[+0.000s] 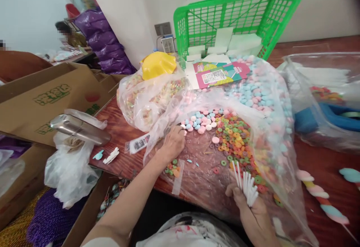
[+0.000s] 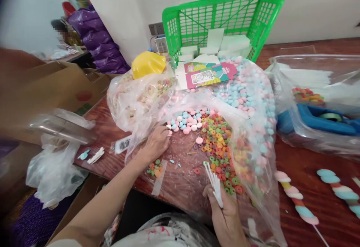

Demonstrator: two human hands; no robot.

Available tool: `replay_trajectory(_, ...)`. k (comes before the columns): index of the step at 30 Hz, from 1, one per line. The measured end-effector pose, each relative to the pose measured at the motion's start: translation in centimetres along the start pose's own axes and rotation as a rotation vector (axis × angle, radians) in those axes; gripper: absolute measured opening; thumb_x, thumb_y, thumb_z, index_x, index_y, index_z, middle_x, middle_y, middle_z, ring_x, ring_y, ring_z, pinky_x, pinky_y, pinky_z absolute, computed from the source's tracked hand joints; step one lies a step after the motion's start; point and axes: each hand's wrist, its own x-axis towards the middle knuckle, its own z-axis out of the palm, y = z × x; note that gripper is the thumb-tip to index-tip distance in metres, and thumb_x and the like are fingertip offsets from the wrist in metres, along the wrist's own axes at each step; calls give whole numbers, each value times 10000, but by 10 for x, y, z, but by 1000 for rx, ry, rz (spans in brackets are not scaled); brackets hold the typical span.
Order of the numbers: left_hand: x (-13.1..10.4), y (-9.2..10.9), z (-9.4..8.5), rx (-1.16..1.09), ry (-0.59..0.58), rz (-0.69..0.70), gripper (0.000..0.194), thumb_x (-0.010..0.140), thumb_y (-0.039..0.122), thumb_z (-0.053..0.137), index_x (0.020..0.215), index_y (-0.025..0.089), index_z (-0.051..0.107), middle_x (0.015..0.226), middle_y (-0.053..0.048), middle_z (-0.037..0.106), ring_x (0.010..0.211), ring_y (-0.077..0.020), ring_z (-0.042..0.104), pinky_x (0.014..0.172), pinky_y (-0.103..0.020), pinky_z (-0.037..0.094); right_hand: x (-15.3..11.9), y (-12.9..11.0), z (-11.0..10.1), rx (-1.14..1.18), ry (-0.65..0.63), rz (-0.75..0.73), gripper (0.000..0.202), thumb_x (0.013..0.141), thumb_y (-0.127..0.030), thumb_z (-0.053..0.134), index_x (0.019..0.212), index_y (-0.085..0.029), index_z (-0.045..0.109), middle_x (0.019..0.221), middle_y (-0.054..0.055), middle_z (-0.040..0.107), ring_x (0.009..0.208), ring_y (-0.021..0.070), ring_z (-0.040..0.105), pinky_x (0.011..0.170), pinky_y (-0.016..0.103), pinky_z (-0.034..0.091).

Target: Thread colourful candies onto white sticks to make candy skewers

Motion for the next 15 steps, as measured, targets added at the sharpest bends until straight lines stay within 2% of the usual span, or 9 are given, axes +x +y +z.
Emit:
replay_trajectory(3,-5,7,2,-82,-4,10,94,803,122,553,772,149,637,794,-60,627,798,-177,597,790,-329,504,5,-10,-1,27,18,2,349,924,-403,493,689,-194,645,649,27,642,578,152,611,581,230,522)
replay_trajectory(6,-13,27,2,-424,23,-90,190,816,208,606,982,147,674,786,-21,630,665,-116,572,618,-237,485,8,-16,-1,27,23,-34,292,908,-366,531,713,-195,665,687,34,655,649,171,638,635,255,540)
replay_trajectory(8,-21,46,0,-747,1,-181,254,757,235,698,999,156,709,820,-20,645,700,-110,583,621,-214,477,9,-16,-1,20,21,-66,229,900,-338,549,826,-194,711,782,53,692,732,191,660,710,293,554)
replay_trajectory(10,-30,65,-1,-997,-50,-267,235,679,230,777,902,160,750,818,-21,663,742,-116,598,668,-217,482,8,-15,0,9,21,-88,218,904,-307,545,936,-193,728,798,51,696,724,186,655,707,299,552)
replay_trajectory(15,-42,93,-2,-1363,-93,-503,315,596,221,850,899,189,772,837,-19,734,740,-107,628,727,-225,501,5,-11,0,-8,-39,-160,227,907,-218,509,934,-184,731,568,-31,549,493,118,529,493,214,458)
